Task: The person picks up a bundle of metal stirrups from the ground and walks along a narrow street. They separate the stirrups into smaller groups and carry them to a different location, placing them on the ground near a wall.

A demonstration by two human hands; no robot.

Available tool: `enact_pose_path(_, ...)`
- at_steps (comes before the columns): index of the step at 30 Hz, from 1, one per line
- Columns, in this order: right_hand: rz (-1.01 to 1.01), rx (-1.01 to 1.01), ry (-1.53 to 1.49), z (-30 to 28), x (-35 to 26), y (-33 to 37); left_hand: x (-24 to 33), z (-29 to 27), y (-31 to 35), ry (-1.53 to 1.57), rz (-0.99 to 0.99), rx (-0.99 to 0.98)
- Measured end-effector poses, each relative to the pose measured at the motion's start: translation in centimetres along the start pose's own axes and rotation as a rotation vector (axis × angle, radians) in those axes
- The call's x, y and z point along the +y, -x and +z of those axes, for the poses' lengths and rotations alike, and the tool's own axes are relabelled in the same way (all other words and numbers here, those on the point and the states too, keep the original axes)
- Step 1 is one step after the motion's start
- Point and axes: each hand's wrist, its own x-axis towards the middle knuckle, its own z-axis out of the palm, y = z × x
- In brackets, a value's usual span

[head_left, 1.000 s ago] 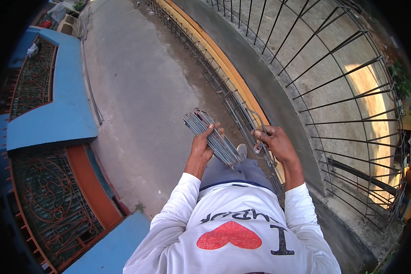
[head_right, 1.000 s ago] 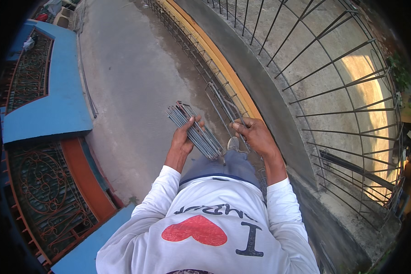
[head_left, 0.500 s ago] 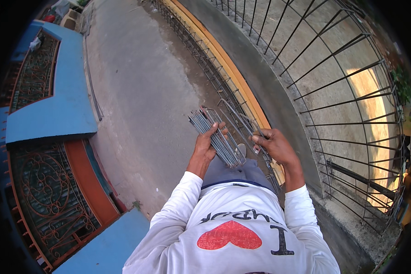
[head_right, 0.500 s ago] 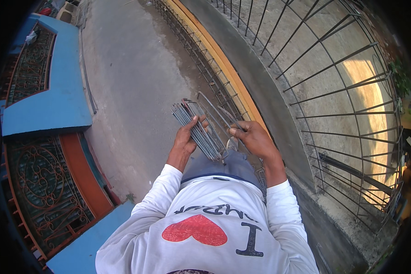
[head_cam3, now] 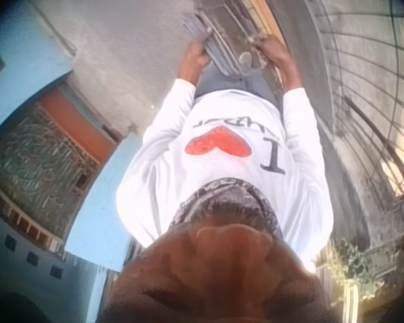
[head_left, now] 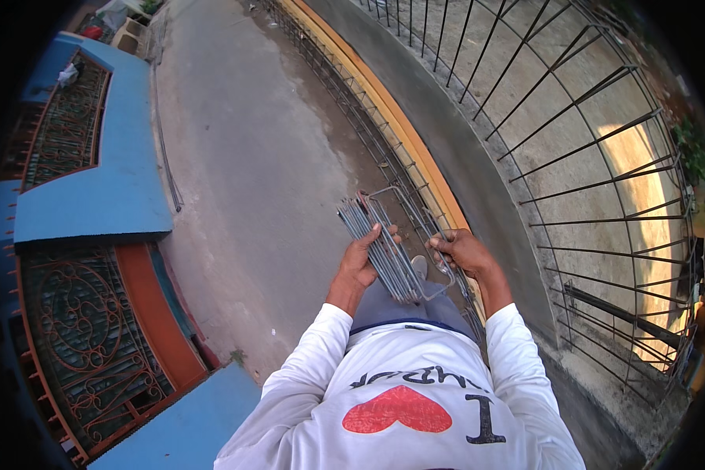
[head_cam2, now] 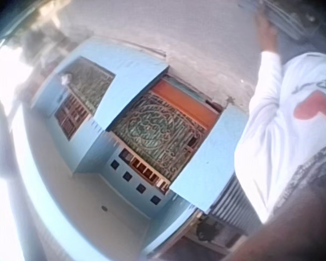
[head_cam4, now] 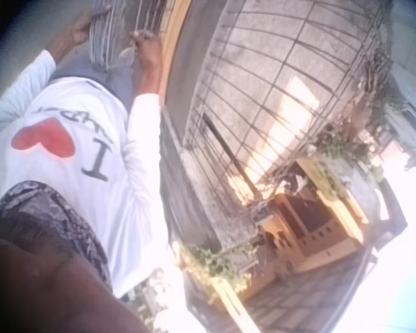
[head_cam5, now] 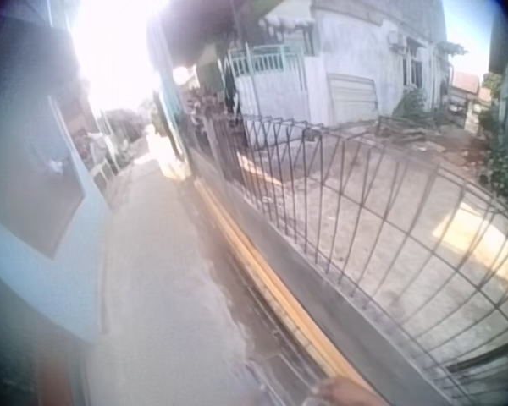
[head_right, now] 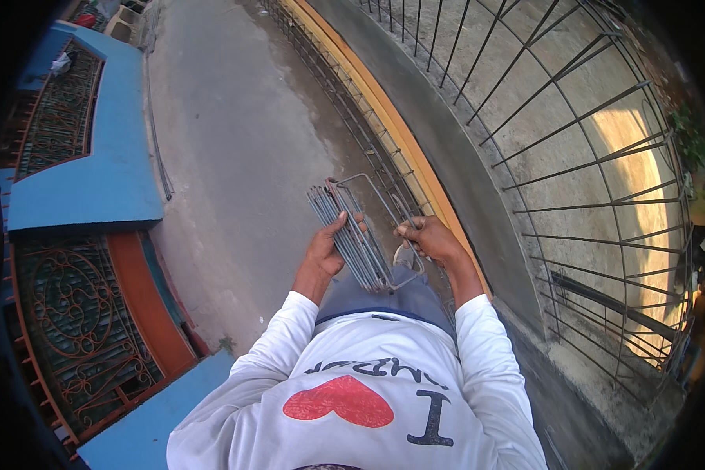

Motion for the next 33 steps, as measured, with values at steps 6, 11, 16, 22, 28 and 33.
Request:
enact_pose_path(6,-0.04,0.032,0.099,0.7,1.5,-1.6,0.0,0.2,0.1,-0.06,0.038,0.021)
enact_pose_path(11,-0.258,0.204,0.14,1.6,1.1,-0.8,-0.2,0.0,-0.4,-0.035,0.046,0.027)
enact_pose_path(16,-0.291,0.167,0.032,0.1,0.3,-0.3,0.0,-0.1,-0.5,-0.051,0.043,0.08)
enact_pose_path(22,-0.421,0.211,0.03,0.2,-2.0,0.6,0.2,-0.1,-0.3,-0.054,0.059,0.095)
enact_pose_path(28,-0.338,0.213,0.036,0.4,-3.0,0.5,0.0,-0.2,-0.3,-0.008,0.057,0.084)
enact_pose_path(33,-0.239,0.041,-0.08,0.6,-4.3,1.4,-0.5,-1.5,-0.9,0.021,0.035,0.101)
